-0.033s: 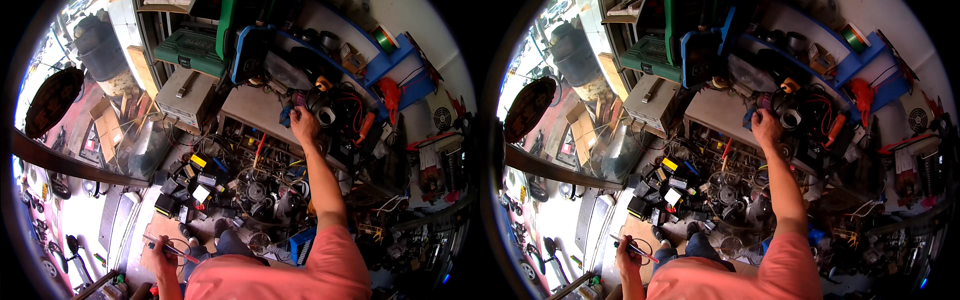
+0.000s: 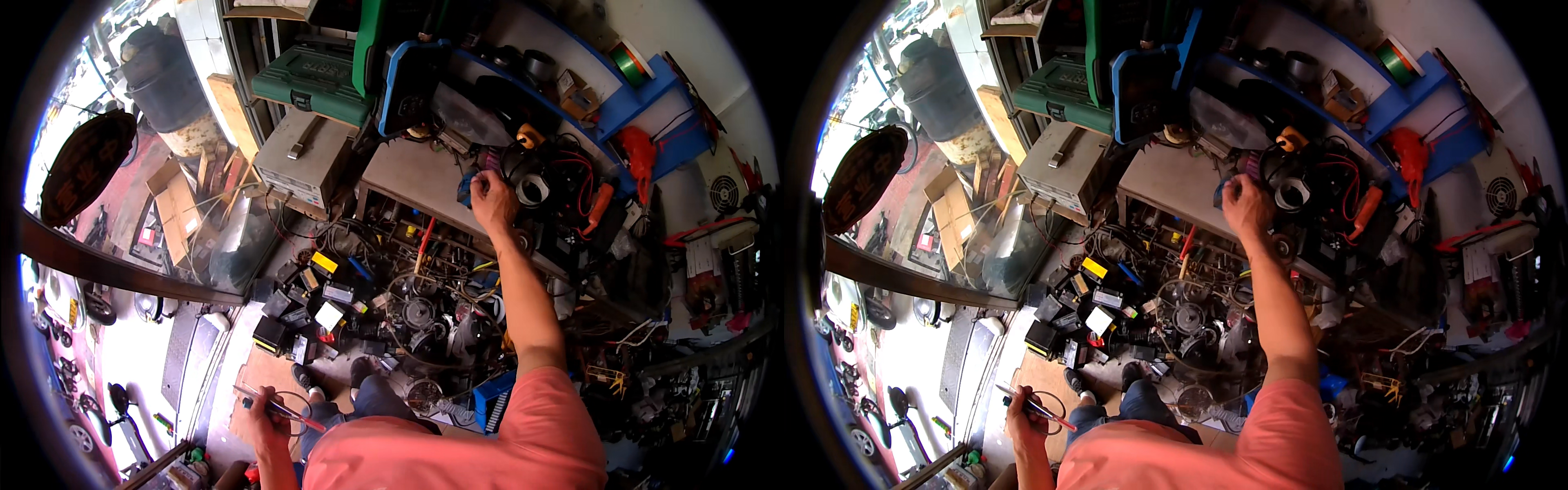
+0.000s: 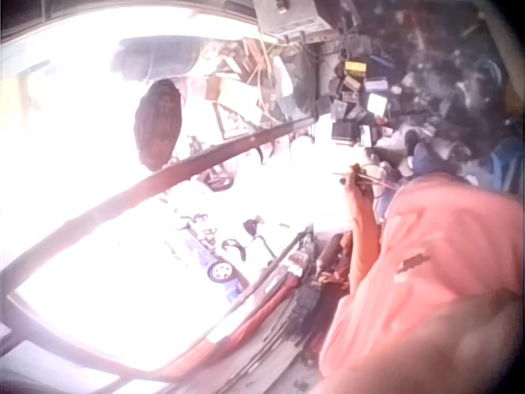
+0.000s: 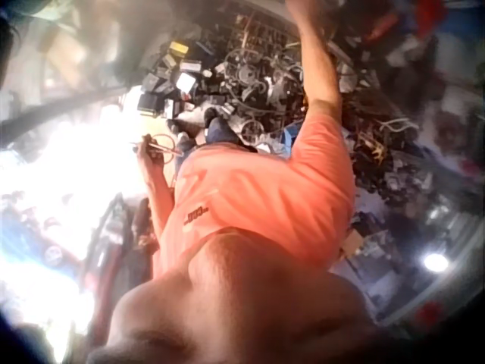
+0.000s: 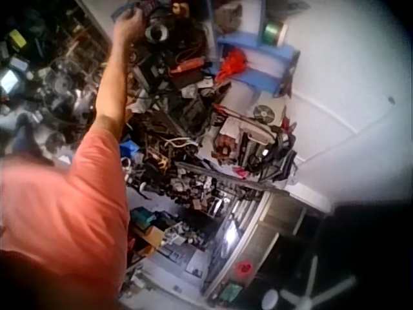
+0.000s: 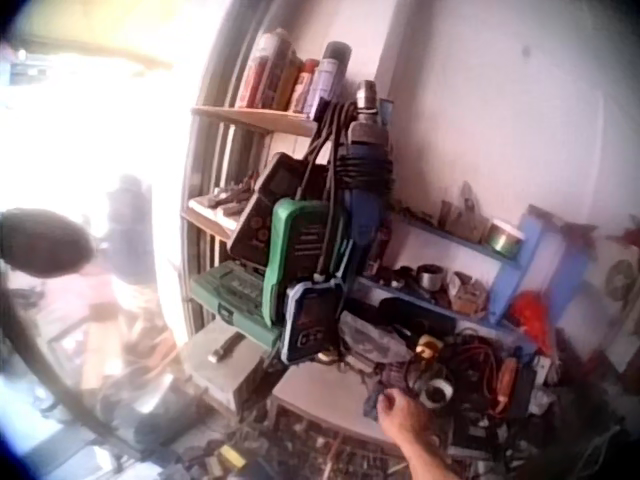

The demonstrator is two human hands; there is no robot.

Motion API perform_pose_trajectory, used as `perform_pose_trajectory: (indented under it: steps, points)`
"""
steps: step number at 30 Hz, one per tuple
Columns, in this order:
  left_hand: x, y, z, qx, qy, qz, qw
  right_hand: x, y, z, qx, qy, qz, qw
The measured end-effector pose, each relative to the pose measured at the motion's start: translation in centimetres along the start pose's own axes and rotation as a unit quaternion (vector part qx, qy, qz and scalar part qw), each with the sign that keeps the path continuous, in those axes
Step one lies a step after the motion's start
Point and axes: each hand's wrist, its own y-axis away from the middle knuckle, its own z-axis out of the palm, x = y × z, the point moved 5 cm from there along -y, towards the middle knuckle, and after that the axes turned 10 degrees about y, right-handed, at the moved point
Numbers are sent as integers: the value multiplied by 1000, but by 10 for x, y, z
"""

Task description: The person unscrews the front panel of a scooter using a screwdriver, manipulates the seat, retrieves a pair of pliers and a hammer from a repair shop, and uses the tools to work on components located on the ground.

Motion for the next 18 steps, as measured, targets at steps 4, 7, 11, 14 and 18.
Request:
perform_pose_trajectory:
  steps: [4,7,11,14,18]
  points:
    - [-2,9,-10,29,10,8,999,-64,31,23,-93,-115,-3,989]
    - [-5,14,-17,52,-1,4,999,-91,92,65,-125,-148,-47,980]
    - [-1,25,-25,80,4,17,997,-55,160,163,-143,-300,100,938]
    - [0,36,-35,67,19,32,997,-28,188,212,-211,-606,433,633]
    - [-3,41,-44,84,20,27,996,11,178,274,-87,-701,522,478]
